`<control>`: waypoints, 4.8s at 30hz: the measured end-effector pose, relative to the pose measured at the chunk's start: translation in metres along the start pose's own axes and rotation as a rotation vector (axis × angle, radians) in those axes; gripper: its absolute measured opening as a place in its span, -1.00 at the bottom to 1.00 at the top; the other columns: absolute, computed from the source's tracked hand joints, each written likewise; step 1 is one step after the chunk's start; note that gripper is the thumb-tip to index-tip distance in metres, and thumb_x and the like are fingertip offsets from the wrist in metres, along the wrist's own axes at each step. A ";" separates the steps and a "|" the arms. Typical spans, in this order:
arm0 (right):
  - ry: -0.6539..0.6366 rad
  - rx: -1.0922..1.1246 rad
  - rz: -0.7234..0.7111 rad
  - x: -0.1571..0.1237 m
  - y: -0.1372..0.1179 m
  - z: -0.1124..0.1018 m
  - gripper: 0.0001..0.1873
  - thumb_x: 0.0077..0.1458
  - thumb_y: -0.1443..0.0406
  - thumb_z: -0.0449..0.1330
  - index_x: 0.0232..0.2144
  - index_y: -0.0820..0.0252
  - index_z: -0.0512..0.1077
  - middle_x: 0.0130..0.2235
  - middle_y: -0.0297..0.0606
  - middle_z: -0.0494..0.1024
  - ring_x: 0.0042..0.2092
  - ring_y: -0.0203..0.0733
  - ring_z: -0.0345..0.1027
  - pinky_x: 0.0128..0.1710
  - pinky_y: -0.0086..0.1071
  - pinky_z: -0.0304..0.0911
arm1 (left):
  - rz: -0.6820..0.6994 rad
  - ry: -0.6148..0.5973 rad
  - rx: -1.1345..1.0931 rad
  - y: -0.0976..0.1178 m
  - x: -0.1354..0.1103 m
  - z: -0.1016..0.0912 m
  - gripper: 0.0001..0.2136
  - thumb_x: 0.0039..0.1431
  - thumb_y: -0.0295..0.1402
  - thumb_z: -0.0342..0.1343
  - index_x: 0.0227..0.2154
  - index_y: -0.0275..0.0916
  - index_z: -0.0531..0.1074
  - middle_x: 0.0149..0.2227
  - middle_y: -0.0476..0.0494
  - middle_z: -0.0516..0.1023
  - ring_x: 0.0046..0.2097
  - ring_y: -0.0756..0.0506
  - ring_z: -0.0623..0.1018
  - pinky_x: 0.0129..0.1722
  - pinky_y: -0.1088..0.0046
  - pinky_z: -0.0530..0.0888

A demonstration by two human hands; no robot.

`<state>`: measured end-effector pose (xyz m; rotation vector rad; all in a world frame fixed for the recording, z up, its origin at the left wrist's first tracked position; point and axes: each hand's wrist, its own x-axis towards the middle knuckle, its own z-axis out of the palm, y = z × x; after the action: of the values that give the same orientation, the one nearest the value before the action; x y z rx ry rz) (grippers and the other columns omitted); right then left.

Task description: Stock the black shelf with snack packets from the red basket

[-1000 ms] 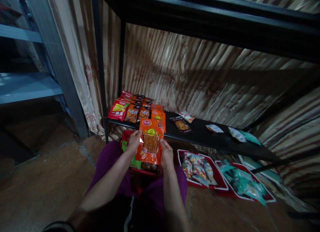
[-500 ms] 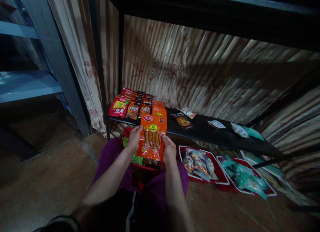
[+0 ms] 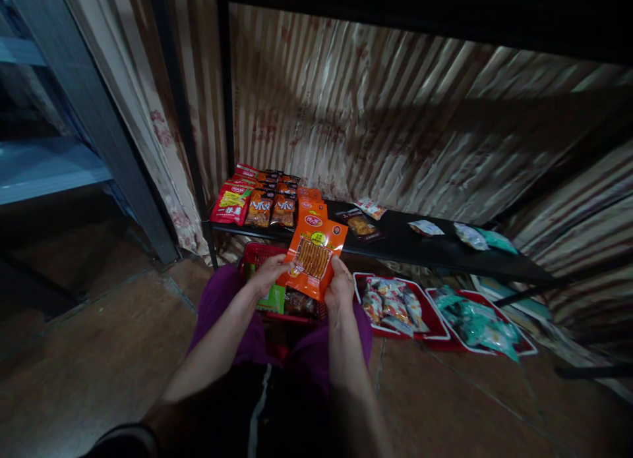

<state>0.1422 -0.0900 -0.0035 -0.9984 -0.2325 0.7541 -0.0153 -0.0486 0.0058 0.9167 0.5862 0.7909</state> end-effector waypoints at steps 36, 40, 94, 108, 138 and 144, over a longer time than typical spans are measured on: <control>-0.424 -0.201 0.174 -0.022 -0.012 -0.004 -0.57 -0.37 0.38 0.37 -0.30 0.09 0.54 -0.32 -0.39 0.61 -0.40 -0.33 0.41 -0.46 -0.53 0.29 | 0.177 0.150 -0.081 0.017 0.012 -0.020 -0.63 -0.24 -0.31 0.31 -0.27 -0.28 0.52 -0.26 -0.15 0.61 -0.23 -0.13 0.57 -0.17 0.34 0.44; -0.464 -0.260 0.252 -0.021 -0.019 -0.014 -0.61 -0.39 0.37 0.35 -0.35 0.10 0.56 -0.36 -0.38 0.61 -0.39 -0.29 0.42 -0.41 -0.48 0.32 | 0.269 0.275 -0.192 0.040 0.020 -0.021 -0.59 -0.30 -0.31 0.36 -0.28 -0.27 0.50 -0.29 -0.12 0.61 -0.28 -0.10 0.56 -0.21 0.37 0.45; -0.527 -0.725 -1.001 -0.022 -0.044 -0.015 -0.80 0.11 0.34 0.15 -0.36 0.02 0.59 -0.17 -0.23 0.59 0.03 -0.07 0.36 0.05 -0.04 0.25 | 0.380 -0.023 -0.627 0.050 0.012 -0.010 -0.63 0.07 -0.33 0.10 -0.04 -0.29 0.43 0.03 -0.22 0.50 0.12 -0.17 0.41 0.13 0.26 0.31; -0.379 -0.834 -0.918 -0.038 -0.015 -0.008 -0.75 -0.01 0.36 0.19 -0.25 0.01 0.55 0.28 -0.32 0.14 0.30 0.02 -0.08 0.15 0.00 0.13 | 0.361 0.302 -0.660 0.037 0.038 -0.030 -0.91 0.06 -0.42 0.20 -0.34 -0.26 0.44 -0.22 -0.17 0.60 -0.02 -0.17 0.53 0.06 0.22 0.38; -0.208 -0.034 0.159 -0.023 0.011 -0.017 -0.67 -0.35 0.25 0.46 -0.47 0.18 0.45 -0.50 -0.41 0.55 -0.50 -0.33 0.41 -0.49 -0.47 0.40 | 0.277 0.291 -0.555 0.043 0.042 -0.051 -0.87 -0.01 -0.45 0.25 -0.38 -0.29 0.43 -0.43 -0.06 0.57 -0.34 -0.05 0.56 -0.14 0.36 0.46; -0.192 -0.010 0.088 -0.013 0.021 -0.023 -0.66 -0.26 0.21 0.43 -0.41 0.13 0.42 -0.42 -0.41 0.59 -0.38 -0.28 0.50 -0.35 -0.40 0.43 | 0.179 0.154 -0.536 0.038 0.028 -0.029 -0.86 0.02 -0.51 0.20 -0.31 -0.30 0.45 -0.34 -0.09 0.60 -0.35 -0.03 0.57 -0.27 0.44 0.47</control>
<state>0.1349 -0.1077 -0.0311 -0.9505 -0.3605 0.9310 -0.0330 0.0014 0.0214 0.4194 0.3958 1.1204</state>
